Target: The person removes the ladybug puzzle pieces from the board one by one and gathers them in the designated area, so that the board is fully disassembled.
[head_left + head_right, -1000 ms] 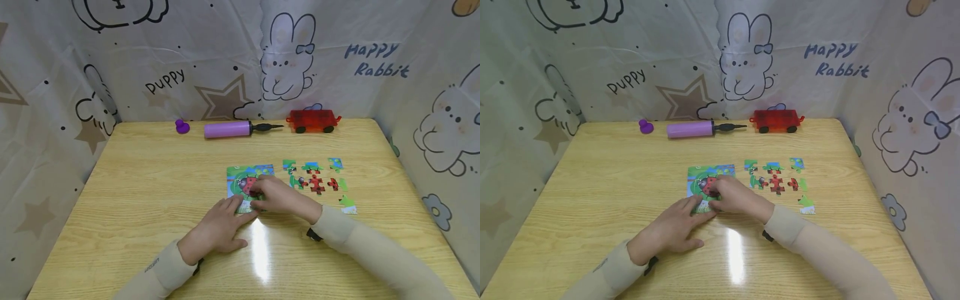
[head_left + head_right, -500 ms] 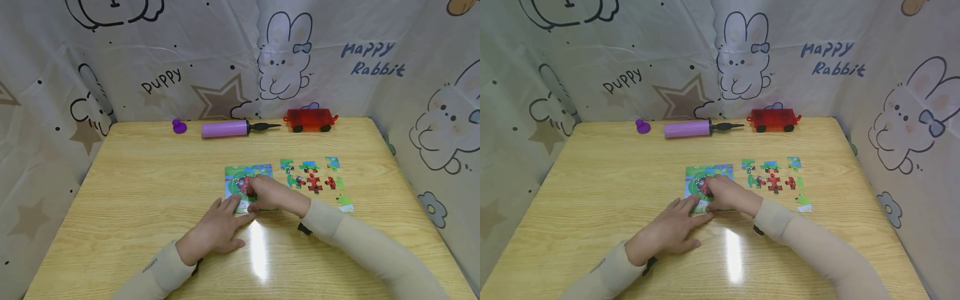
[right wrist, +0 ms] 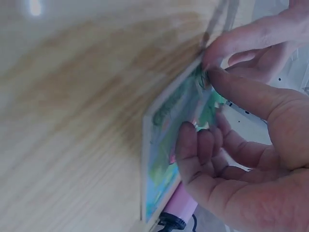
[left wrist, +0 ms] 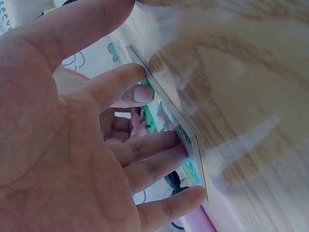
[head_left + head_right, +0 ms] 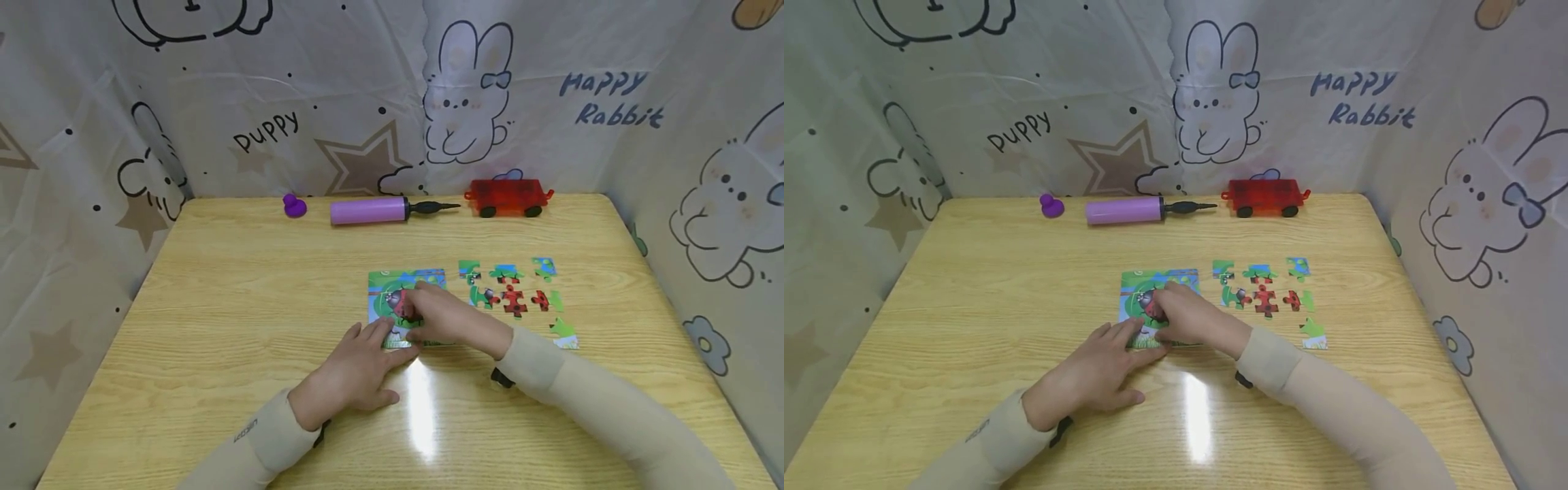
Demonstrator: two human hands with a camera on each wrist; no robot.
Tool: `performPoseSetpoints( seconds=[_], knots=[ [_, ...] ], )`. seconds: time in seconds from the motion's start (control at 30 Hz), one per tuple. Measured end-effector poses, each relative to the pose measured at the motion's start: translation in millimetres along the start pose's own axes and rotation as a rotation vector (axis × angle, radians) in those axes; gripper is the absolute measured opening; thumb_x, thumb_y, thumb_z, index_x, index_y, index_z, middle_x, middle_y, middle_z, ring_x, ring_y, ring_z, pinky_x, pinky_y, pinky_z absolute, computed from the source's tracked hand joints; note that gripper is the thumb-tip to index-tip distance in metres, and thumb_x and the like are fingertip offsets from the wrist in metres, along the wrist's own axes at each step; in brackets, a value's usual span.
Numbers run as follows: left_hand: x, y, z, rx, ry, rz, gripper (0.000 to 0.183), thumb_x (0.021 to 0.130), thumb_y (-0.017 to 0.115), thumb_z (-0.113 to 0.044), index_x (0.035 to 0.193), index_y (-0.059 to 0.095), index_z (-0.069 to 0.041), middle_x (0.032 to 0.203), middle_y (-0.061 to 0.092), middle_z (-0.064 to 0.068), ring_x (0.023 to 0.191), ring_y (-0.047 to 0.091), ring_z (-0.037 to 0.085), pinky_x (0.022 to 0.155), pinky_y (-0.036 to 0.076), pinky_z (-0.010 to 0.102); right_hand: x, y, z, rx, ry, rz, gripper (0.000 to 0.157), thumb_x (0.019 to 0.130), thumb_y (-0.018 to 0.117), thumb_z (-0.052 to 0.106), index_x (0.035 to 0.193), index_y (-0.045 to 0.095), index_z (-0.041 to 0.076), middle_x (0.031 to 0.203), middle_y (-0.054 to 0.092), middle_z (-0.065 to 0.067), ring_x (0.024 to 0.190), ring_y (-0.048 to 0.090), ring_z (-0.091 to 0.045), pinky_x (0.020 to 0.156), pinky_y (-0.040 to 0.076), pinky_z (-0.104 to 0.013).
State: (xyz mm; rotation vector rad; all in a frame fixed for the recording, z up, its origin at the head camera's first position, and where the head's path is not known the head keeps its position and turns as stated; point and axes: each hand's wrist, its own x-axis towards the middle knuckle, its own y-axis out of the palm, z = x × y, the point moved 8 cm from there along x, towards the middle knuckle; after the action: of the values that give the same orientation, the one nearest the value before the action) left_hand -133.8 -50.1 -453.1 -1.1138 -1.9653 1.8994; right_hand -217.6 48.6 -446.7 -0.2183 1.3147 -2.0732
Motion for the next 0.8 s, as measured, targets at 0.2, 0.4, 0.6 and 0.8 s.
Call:
performPoseSetpoints(
  seconds=[0.2, 0.4, 0.6, 0.8],
  knots=[
    [1.1, 0.6, 1.6, -0.018, 0.0, -0.003, 0.079, 0.092, 0.076, -0.055, 0.161, 0.039, -0.044, 0.169, 0.029, 0.017, 0.159, 0.03, 0.033, 0.124, 0.034, 0.062, -9, -3.2, -1, 0.077, -0.096, -0.005, 0.023, 0.088, 0.085, 0.015, 0.091, 0.063, 0.015, 0.079, 0.063, 0.005, 0.069, 0.053, -0.008, 0.062, 0.046, -0.021],
    [0.4, 1.5, 2.2, -0.04, 0.001, -0.011, 0.078, 0.092, 0.076, -0.053, 0.161, 0.039, -0.045, 0.167, 0.031, 0.017, 0.157, 0.031, 0.034, 0.124, 0.034, 0.061, -29, -16.1, -14, 0.163, -0.113, -0.019, 0.013, 0.092, 0.081, 0.012, 0.096, 0.069, 0.015, 0.083, 0.068, 0.005, 0.074, 0.059, -0.006, 0.067, 0.052, -0.024],
    [-0.2, 2.3, 2.4, -0.056, 0.001, -0.01, 0.078, 0.092, 0.076, -0.052, 0.161, 0.039, -0.044, 0.167, 0.03, 0.017, 0.157, 0.032, 0.035, 0.124, 0.033, 0.061, -50, -33.5, -33, 0.16, -0.083, -0.041, 0.012, 0.093, 0.08, 0.011, 0.099, 0.071, 0.015, 0.089, 0.072, 0.005, 0.083, 0.066, -0.005, 0.076, 0.057, -0.028],
    [0.3, 0.8, 1.1, -0.056, 0.011, -0.019, 0.078, 0.092, 0.076, -0.051, 0.161, 0.04, -0.044, 0.166, 0.03, 0.017, 0.156, 0.033, 0.035, 0.124, 0.034, 0.06, -75, -46.2, -54, 0.131, -0.064, -0.043, 0.01, 0.093, 0.078, 0.008, 0.097, 0.072, 0.014, 0.087, 0.07, 0.006, 0.081, 0.064, -0.004, 0.075, 0.057, -0.026]
  ],
)
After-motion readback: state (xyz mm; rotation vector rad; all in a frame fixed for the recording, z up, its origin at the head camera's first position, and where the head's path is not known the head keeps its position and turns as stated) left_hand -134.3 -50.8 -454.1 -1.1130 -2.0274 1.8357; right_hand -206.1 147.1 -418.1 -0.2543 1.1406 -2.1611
